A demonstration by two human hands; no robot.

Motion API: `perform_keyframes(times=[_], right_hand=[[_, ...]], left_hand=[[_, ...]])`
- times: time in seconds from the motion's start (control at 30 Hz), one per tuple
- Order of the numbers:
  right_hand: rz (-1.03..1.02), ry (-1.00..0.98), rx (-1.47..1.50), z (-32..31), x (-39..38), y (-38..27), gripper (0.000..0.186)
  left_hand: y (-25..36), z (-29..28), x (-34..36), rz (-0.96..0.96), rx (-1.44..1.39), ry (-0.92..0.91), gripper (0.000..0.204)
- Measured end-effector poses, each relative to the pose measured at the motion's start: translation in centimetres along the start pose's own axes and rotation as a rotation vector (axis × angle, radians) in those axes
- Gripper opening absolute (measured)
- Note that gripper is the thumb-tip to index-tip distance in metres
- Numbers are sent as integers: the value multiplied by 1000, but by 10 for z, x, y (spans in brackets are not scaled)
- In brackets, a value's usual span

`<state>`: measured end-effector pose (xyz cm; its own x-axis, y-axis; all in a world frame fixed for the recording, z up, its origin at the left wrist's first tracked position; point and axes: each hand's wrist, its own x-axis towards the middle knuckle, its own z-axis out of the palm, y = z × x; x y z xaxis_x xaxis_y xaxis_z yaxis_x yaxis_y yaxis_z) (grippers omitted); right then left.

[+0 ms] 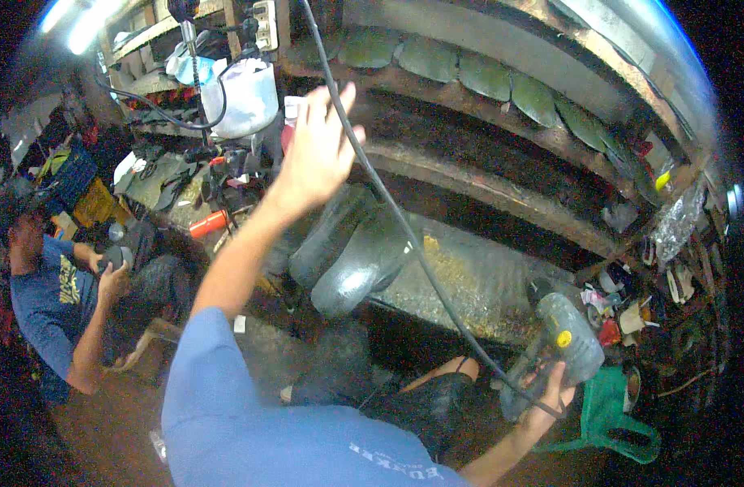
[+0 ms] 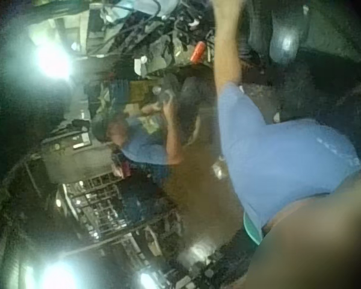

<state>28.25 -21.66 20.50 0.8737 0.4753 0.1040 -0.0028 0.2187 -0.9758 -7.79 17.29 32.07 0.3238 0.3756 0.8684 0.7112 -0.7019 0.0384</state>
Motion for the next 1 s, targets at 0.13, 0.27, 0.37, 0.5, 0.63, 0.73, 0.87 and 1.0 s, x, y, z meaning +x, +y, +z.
perform_keyframes(times=[0.13, 0.27, 0.37, 0.5, 0.63, 0.73, 0.87, 1.0], right_hand=[[-19, -60, -91, 0, -5, -11, 49], [3, -85, -107, -7, -12, -6, 50], [51, -71, -129, -13, -14, 0, 52], [-95, -113, -128, -15, -4, 10, 36], [-106, -91, -192, -13, 10, 12, 36], [-108, -119, -184, -5, 10, 8, 36], [-82, -95, -151, 3, 4, -1, 37], [-112, -110, -206, 7, 4, -6, 37]], left_hand=[[-85, 28, 136, -323, -26, -11, 59], [-149, 65, 232, -557, 556, -712, 72], [-148, 107, 264, -1070, 536, -763, 93], [-150, 118, 279, -1042, 460, -685, 100], [-162, 113, 293, -1015, 447, -710, 107], [-170, 107, 303, -922, 508, -919, 107], [-185, 90, 302, -791, 179, -879, 105], [-218, 73, 304, -912, -286, -684, 89]])
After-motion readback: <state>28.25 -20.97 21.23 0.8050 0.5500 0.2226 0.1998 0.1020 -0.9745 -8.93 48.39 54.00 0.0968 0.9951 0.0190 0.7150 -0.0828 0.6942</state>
